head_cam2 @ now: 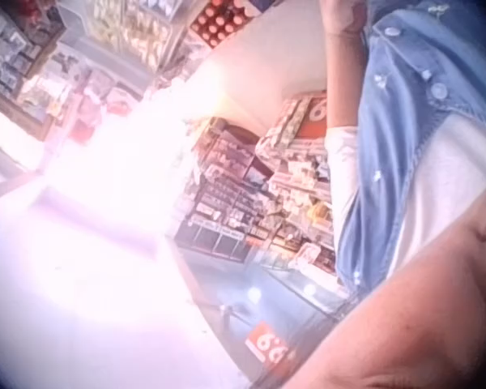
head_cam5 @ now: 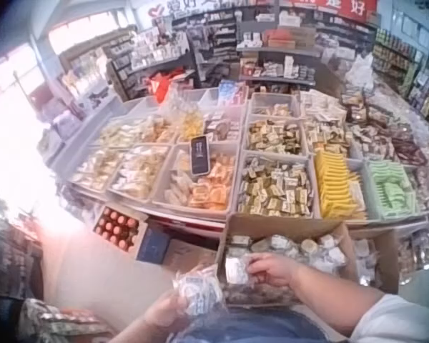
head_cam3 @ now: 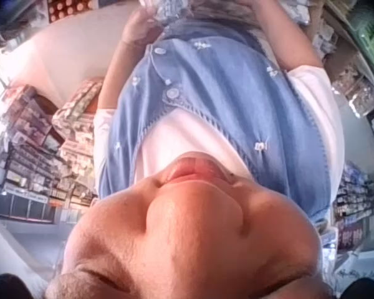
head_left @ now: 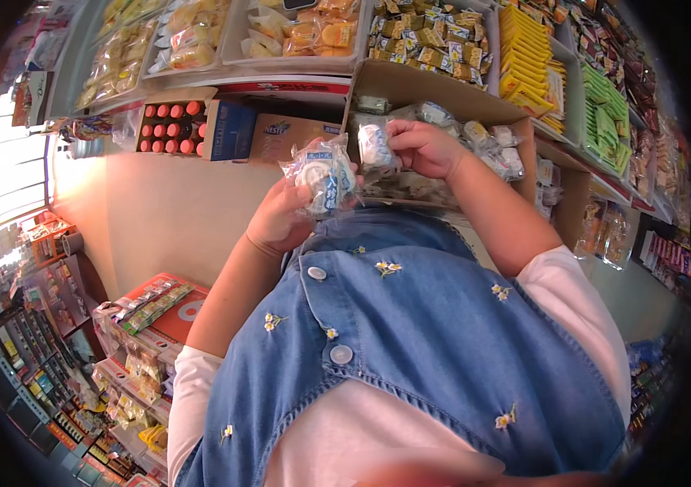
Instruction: Sorting through a box of small individually wrapped snacks in a store aisle.
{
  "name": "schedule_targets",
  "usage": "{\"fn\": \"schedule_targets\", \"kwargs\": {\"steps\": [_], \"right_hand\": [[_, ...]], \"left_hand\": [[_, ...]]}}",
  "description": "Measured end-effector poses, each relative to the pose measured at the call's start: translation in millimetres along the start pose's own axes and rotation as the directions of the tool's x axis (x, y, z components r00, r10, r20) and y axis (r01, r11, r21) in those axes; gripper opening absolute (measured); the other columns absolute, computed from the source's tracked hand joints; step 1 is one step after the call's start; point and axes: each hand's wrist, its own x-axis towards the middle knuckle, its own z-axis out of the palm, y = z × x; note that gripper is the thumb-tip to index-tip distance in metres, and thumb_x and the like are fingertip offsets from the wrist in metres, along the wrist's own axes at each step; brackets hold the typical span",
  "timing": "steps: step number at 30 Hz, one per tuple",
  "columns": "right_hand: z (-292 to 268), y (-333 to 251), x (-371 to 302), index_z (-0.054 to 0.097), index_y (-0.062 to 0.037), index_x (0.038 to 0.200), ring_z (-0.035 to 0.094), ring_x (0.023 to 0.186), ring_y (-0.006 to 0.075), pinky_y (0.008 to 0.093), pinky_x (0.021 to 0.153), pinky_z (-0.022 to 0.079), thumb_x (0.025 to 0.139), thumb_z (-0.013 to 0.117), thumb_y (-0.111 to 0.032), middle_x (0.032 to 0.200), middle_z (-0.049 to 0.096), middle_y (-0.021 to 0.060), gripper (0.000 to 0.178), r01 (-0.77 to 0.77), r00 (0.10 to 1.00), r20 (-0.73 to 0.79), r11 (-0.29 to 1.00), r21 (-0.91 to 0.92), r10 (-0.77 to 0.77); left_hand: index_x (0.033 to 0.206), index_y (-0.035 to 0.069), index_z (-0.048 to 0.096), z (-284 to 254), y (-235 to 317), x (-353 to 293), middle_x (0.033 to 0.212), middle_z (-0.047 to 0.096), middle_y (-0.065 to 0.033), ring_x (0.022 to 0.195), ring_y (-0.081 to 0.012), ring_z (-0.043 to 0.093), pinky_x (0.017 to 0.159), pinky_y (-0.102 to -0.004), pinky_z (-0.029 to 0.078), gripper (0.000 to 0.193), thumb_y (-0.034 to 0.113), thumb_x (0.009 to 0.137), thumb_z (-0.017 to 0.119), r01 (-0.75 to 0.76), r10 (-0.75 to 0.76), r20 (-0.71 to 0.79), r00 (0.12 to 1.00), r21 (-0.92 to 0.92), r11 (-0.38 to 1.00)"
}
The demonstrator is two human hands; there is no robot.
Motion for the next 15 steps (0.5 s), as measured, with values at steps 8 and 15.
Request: {"fn": "schedule_targets", "kwargs": {"steps": [8,15], "right_hand": [[22.5,-8.8,-44.5,0.056,-0.0003,0.117,0.066,0.103,0.0324,0.0423,0.095,0.051,0.090,0.054,-0.008,0.112,0.065,0.0162,0.029,0.274,0.949,0.101,0.939,0.209,-0.299],[47.1,-10.2,-75.2,0.046,-0.0026,0.134,0.062,0.106,0.0288,0.0419,0.093,0.050,0.089,0.062,-0.015,0.121,0.060,0.0138,0.050,0.342,0.907,0.117,0.868,0.360,-0.406]], "left_hand": [[0.143,0.005,0.034,8.6,-3.4,7.1,0.131,0.054,-0.0203,0.122,-0.0327,0.055,0.100,-0.0458,0.048,0.073,0.029,0.083,0.069,0.012,-0.011,-0.016,1.000,0.037,0.999],[0.150,0.005,0.012,32.7,-8.4,32.0,0.134,0.048,-0.0141,0.122,-0.0251,0.051,0.104,-0.0405,0.042,0.081,0.012,0.088,0.063,-0.060,0.064,-0.065,0.996,0.056,0.997]]}}
